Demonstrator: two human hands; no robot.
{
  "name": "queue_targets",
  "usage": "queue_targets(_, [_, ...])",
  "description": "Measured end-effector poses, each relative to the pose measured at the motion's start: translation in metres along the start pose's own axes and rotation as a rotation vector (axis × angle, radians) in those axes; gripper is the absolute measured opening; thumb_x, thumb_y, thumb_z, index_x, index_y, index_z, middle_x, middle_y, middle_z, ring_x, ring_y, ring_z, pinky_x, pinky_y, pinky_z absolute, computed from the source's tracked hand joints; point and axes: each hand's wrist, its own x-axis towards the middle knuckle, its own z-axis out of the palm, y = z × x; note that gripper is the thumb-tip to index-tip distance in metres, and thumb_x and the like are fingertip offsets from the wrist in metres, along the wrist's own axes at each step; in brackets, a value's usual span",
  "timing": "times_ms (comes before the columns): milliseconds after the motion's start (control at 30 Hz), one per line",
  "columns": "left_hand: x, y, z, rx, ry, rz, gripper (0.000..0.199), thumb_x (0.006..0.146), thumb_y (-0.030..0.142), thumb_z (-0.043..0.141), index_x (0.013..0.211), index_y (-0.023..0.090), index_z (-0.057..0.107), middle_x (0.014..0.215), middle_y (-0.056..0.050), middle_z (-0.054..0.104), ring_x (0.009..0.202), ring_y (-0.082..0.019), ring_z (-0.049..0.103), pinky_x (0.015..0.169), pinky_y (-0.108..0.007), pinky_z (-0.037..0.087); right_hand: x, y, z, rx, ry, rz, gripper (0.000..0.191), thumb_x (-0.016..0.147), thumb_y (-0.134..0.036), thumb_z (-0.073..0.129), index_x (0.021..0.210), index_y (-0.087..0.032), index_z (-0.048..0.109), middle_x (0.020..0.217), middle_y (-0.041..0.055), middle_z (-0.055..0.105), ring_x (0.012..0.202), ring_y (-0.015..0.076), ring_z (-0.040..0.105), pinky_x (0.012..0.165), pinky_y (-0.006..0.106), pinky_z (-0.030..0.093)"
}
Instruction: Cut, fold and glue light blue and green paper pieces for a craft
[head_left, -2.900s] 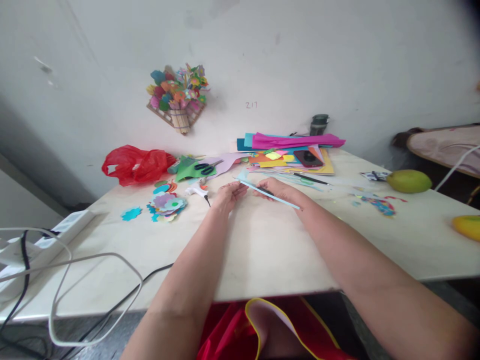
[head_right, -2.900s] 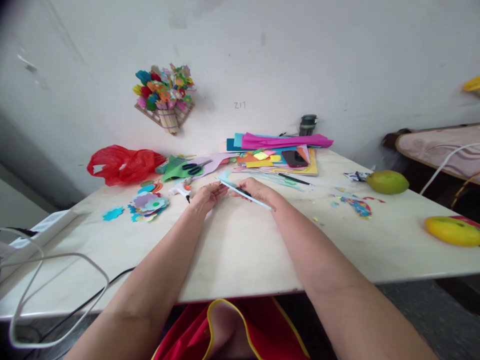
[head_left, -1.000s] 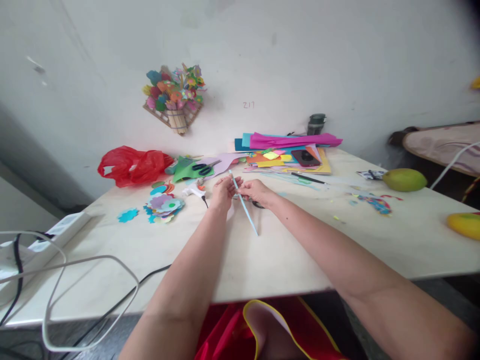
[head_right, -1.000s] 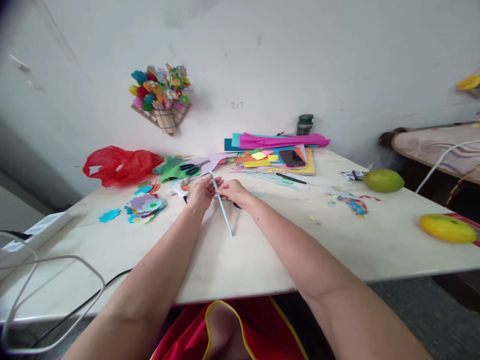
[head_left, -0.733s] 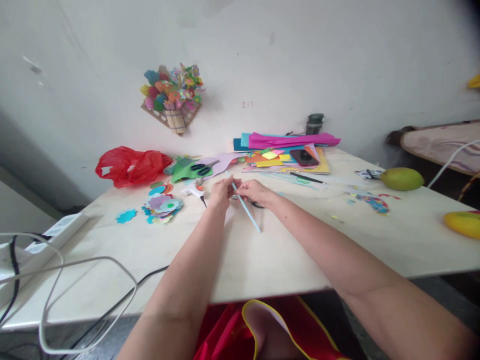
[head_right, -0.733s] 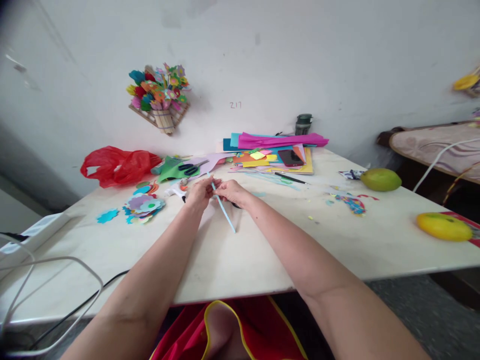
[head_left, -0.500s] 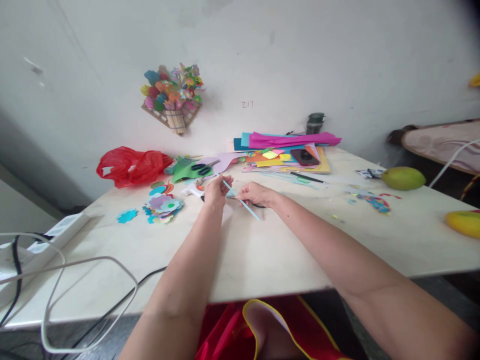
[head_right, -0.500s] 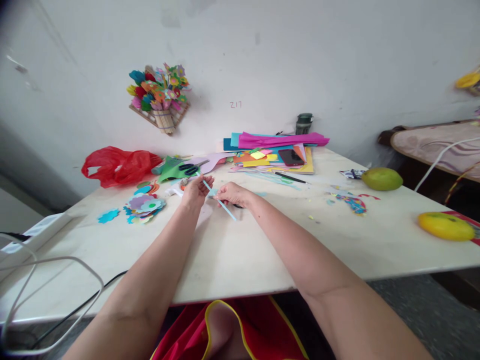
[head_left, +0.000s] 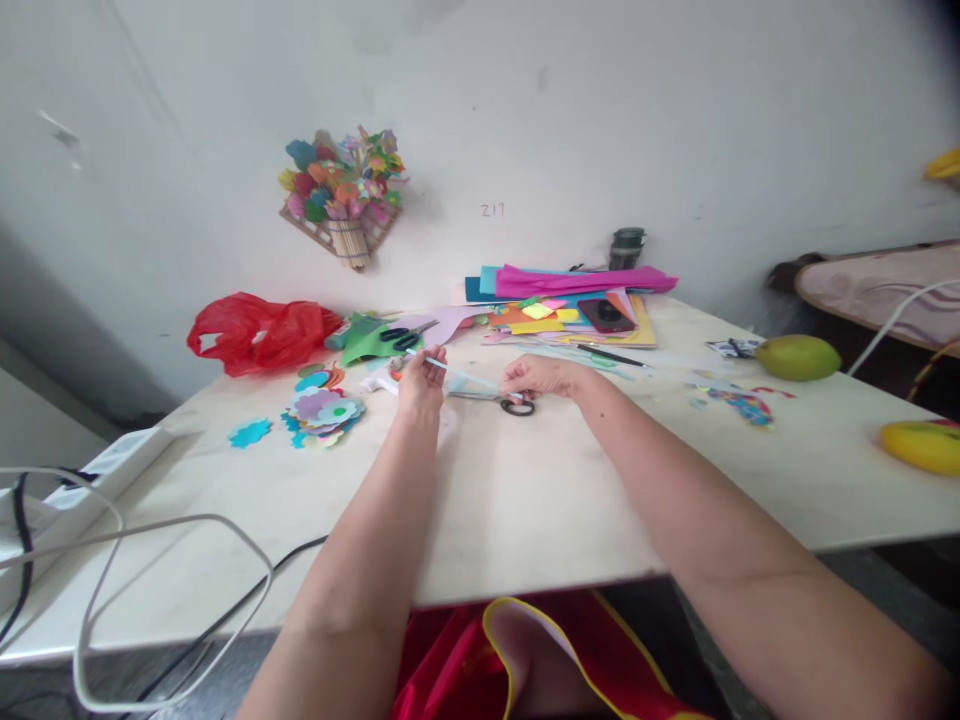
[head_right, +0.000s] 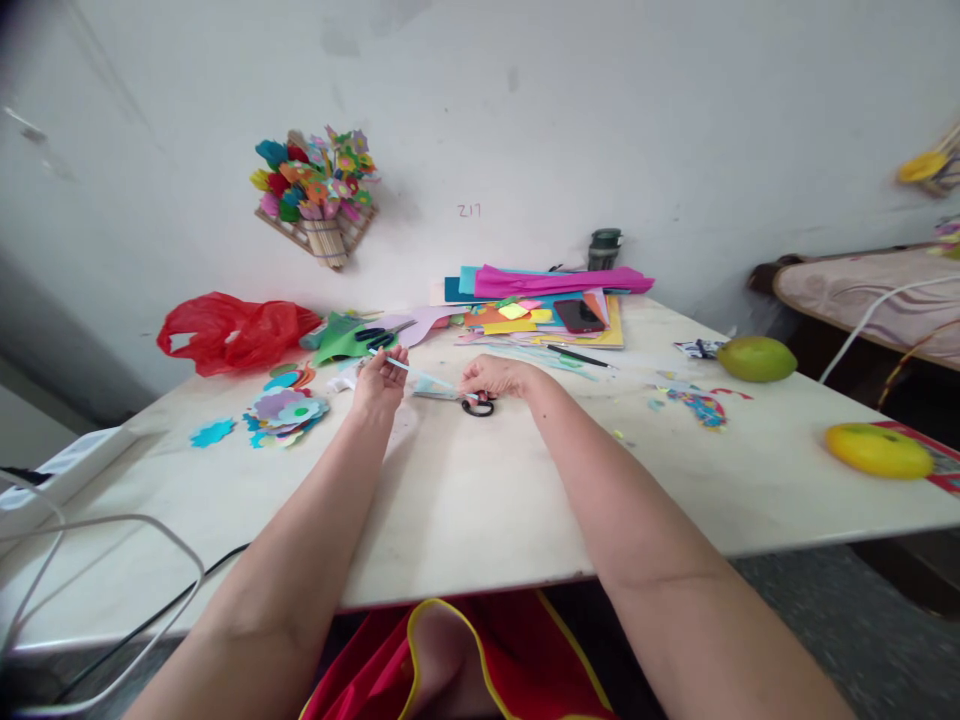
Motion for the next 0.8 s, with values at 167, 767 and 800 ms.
queue_targets(167, [0.000, -0.002, -0.002, 0.076, -0.061, 0.025, 0.019, 0.083, 0.030, 0.050, 0.071, 0.015, 0.053, 0.075, -0.005, 0.066, 0.075, -0.013, 0.065, 0.070, -0.022, 0.050, -0.009, 0.006, -0.019, -0.077, 0.172, -0.020, 0.018, 0.068, -0.030, 0.058, 0.062, -0.014, 0.053, 0.046, -0.0055, 0.047, 0.041, 0.0035, 0.032, 0.043, 0.019, 0.023])
queue_targets(767, [-0.003, -0.019, -0.012, 0.993, -0.336, 0.264, 0.021, 0.043, 0.011, 0.076, 0.054, 0.022, 0.062, 0.059, -0.001, 0.060, 0.089, -0.024, 0.057, 0.086, -0.030, 0.041, -0.027, 0.061, -0.078, -0.634, 0.749, 0.309, 0.020, 0.076, -0.024, 0.047, 0.069, -0.013, 0.063, 0.068, 0.0039, 0.065, 0.054, 0.0094, 0.051, 0.047, 0.019, 0.030])
queue_targets(800, [-0.006, -0.019, -0.010, 0.984, -0.373, 0.266, 0.024, 0.040, 0.008, 0.077, 0.053, 0.023, 0.062, 0.064, -0.001, 0.061, 0.095, -0.024, 0.055, 0.090, -0.031, 0.039, -0.028, 0.061, -0.079, -0.658, 0.751, 0.322, 0.021, 0.075, -0.025, 0.047, 0.070, -0.014, 0.064, 0.068, 0.0036, 0.065, 0.056, 0.0101, 0.051, 0.047, 0.019, 0.031])
